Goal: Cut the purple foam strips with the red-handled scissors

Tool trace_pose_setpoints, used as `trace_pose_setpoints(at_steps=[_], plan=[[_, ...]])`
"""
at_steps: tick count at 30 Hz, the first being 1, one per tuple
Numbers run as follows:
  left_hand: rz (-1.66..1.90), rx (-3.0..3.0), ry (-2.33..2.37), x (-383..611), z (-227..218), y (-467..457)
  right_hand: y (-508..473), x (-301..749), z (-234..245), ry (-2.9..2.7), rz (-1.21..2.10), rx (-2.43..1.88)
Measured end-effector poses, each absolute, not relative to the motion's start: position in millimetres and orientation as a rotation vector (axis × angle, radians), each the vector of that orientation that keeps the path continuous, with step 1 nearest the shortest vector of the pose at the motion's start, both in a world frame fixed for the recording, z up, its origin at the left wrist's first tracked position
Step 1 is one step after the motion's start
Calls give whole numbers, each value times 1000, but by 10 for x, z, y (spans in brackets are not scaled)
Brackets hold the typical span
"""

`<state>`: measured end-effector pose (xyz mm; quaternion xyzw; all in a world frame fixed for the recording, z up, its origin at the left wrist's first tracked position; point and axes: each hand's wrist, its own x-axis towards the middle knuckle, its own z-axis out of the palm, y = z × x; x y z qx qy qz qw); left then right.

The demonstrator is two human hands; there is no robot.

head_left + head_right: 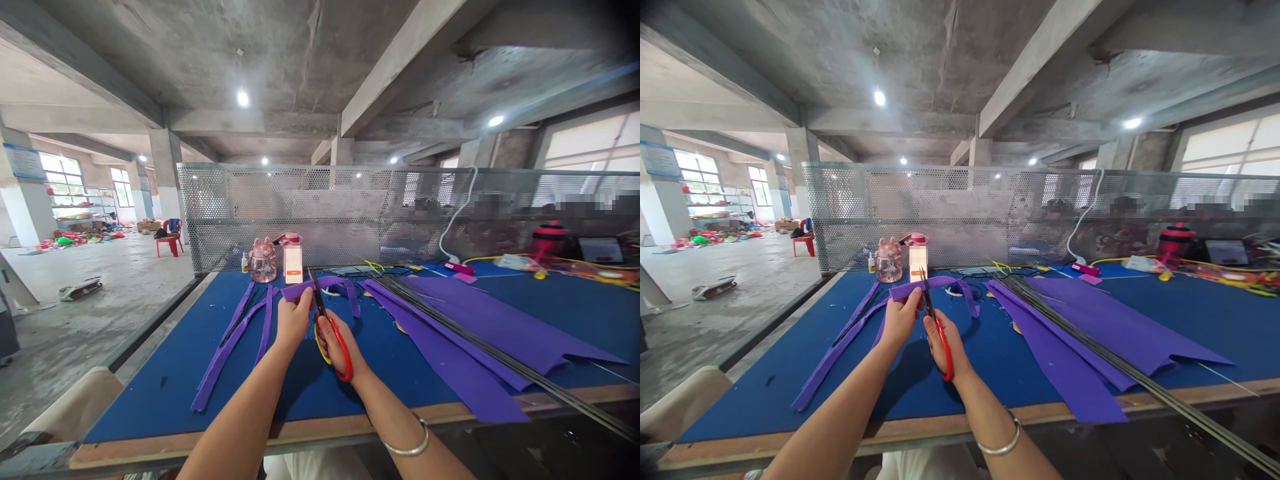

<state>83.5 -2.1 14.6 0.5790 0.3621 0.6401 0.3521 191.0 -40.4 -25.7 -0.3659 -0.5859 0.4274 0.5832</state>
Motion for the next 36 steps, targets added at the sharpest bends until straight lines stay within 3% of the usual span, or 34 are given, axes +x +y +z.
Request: trace_pose_setpoints(at_steps=[11,36], plan=[[1657,1376,900,847,112,3,-402,1909,-341,-1466,1078,-678],[1676,1567,943,852,148,-51,-380,1943,-326,-1437,933,-880]])
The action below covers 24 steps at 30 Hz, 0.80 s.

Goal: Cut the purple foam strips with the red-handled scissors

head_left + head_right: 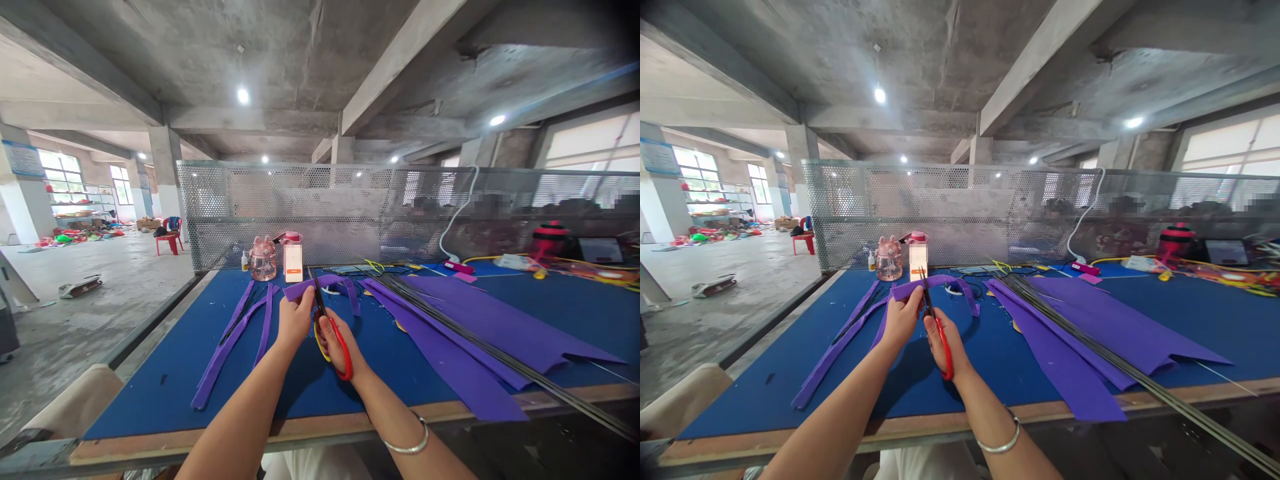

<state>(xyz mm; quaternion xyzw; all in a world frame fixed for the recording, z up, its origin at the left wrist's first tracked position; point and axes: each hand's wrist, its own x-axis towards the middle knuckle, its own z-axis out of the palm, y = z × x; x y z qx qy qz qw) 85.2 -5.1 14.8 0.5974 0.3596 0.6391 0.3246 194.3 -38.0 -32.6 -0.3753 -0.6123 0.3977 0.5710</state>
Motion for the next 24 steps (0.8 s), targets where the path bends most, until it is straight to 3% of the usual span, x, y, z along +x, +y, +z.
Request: trace_pose_setpoints(at_steps=[9,24], plan=[[1669,1443,904,856,125,-51,-341,1977,-335,-1519,765,-905],[1741,1438,967,834,145,-35,-378,1941,-355,-1544,1012,-728]])
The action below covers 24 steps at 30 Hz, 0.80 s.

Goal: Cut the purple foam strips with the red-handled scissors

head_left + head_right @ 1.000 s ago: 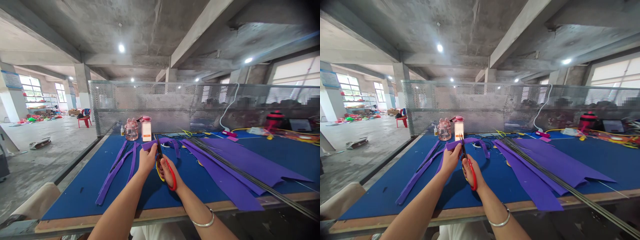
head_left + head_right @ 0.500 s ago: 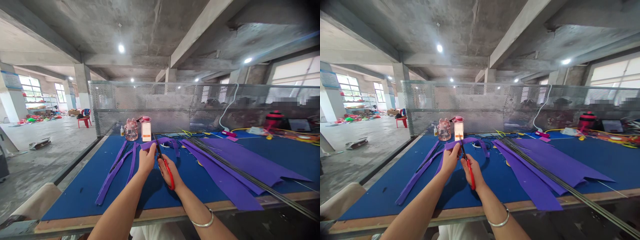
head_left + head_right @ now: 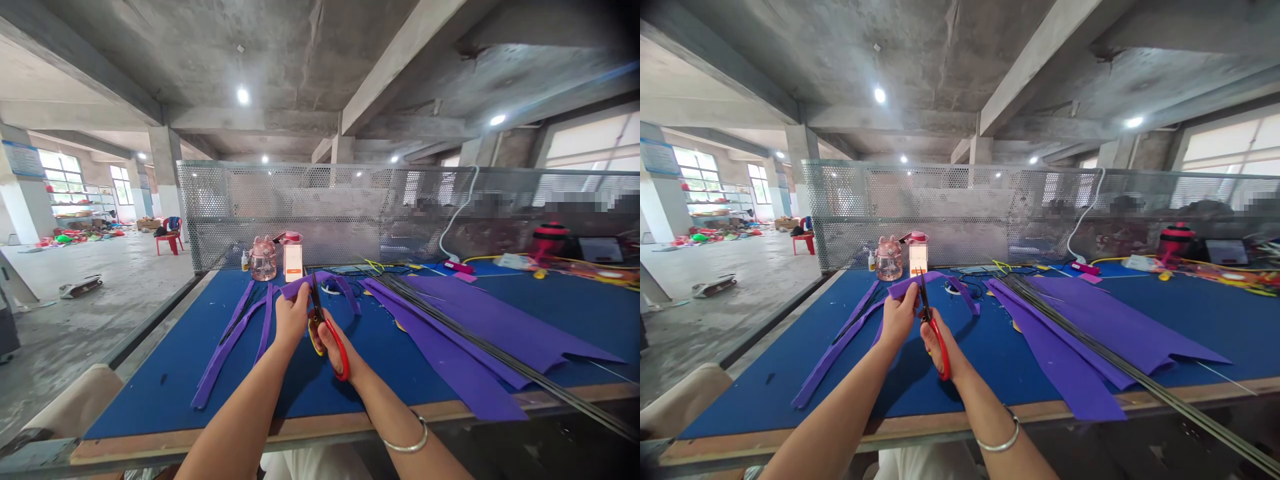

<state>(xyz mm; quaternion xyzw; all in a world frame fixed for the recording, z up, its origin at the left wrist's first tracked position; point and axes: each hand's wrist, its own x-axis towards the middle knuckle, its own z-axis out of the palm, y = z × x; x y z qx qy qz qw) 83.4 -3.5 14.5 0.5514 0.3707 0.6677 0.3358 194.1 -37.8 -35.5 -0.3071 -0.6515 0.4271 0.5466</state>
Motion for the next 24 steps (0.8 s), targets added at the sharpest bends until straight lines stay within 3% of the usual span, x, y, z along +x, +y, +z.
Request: trace_pose_setpoints(at_steps=[24], plan=[[1682,1435,902,851,159,-78,-343,1971,-344,-1481,835,-899]])
